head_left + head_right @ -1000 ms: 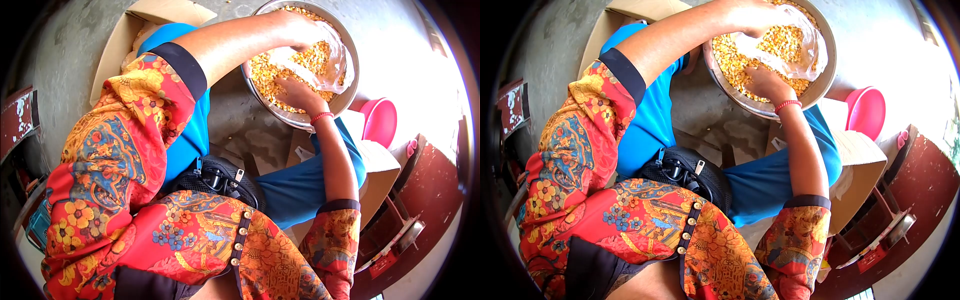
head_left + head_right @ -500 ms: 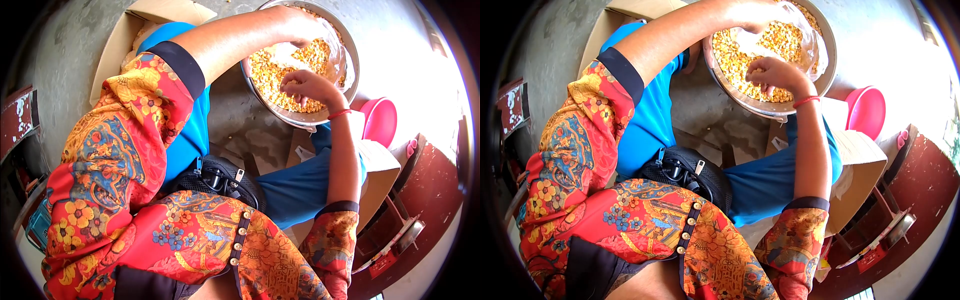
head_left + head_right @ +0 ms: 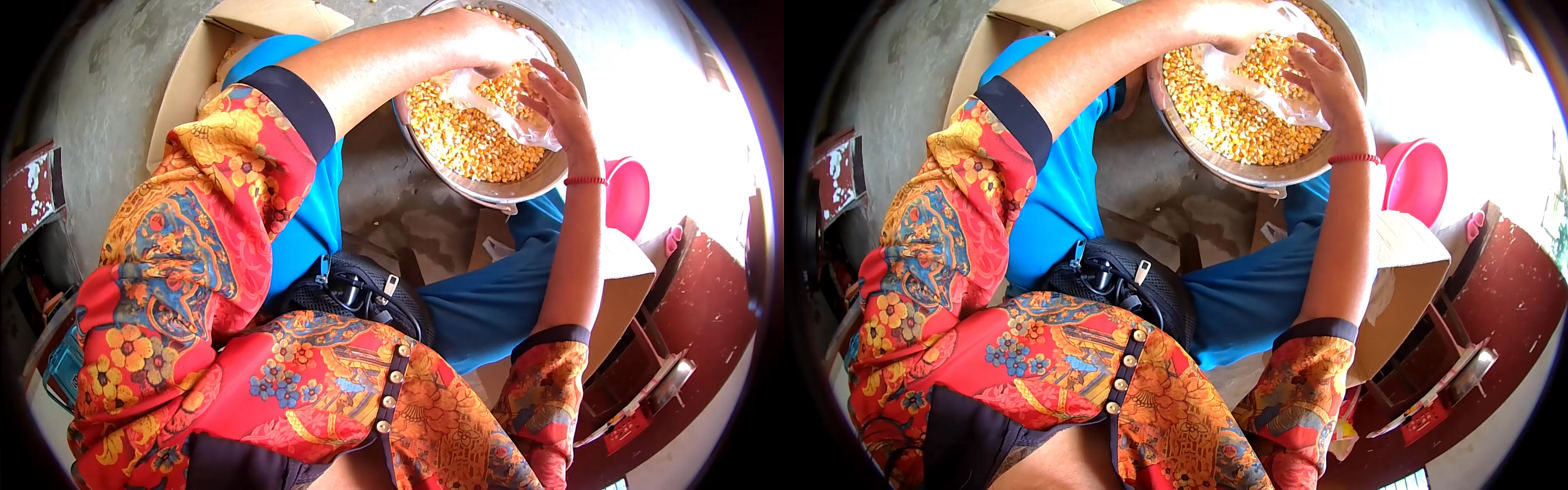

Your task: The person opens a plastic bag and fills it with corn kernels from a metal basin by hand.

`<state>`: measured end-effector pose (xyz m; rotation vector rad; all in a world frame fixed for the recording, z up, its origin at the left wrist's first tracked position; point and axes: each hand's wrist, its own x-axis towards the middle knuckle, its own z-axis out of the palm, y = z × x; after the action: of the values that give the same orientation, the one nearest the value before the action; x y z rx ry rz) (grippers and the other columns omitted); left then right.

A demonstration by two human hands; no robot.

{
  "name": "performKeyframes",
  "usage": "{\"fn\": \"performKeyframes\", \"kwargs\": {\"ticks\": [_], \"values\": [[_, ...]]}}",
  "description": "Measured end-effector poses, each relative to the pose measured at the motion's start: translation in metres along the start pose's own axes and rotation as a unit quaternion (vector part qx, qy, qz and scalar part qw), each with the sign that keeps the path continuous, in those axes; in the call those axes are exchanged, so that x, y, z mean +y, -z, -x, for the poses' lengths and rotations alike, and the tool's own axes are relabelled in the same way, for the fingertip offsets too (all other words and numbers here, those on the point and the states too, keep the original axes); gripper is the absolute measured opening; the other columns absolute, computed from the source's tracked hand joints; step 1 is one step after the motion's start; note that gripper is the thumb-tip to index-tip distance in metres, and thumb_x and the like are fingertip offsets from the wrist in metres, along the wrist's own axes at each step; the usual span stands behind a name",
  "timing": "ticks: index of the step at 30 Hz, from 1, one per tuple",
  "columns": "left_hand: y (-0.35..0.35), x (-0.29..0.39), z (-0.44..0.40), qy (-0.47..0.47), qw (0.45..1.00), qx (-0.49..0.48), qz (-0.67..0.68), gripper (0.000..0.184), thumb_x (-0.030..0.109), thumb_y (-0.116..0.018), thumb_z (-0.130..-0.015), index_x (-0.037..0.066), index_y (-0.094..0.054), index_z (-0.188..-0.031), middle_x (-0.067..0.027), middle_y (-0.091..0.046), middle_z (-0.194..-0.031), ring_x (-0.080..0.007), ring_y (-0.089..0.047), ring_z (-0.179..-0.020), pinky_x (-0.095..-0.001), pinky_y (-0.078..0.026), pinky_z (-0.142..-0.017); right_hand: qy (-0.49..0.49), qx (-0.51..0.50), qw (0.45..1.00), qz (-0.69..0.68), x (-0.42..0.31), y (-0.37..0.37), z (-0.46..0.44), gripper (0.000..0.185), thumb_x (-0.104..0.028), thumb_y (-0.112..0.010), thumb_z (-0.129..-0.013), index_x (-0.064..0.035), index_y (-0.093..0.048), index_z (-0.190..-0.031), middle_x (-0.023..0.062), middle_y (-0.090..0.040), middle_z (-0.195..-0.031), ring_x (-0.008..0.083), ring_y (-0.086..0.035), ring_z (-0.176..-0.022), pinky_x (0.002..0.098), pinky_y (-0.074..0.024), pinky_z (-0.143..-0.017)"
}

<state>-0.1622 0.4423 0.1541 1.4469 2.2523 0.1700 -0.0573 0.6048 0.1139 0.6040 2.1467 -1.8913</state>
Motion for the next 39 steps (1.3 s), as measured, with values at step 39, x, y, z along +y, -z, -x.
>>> {"fn": "performKeyframes", "kwargs": {"ticks": [39], "values": [[0.023,0.0,0.032,-0.027,0.984,0.044,0.171,0.035,0.022,-0.039,-0.087,0.021,-0.051,-0.12,-0.0137,-0.064,-0.078,-0.0244,-0.063,-0.074,-0.0382,-0.049,-0.063,-0.063,-0.231,0.952,0.192,-0.032,-0.03,0.026,0.018,-0.021,-0.049,-0.09,-0.0066,-0.059,-0.093,-0.0028,-0.05,-0.069,0.0037,-0.048,-0.051,0.0179,-0.0374,-0.042]]}}
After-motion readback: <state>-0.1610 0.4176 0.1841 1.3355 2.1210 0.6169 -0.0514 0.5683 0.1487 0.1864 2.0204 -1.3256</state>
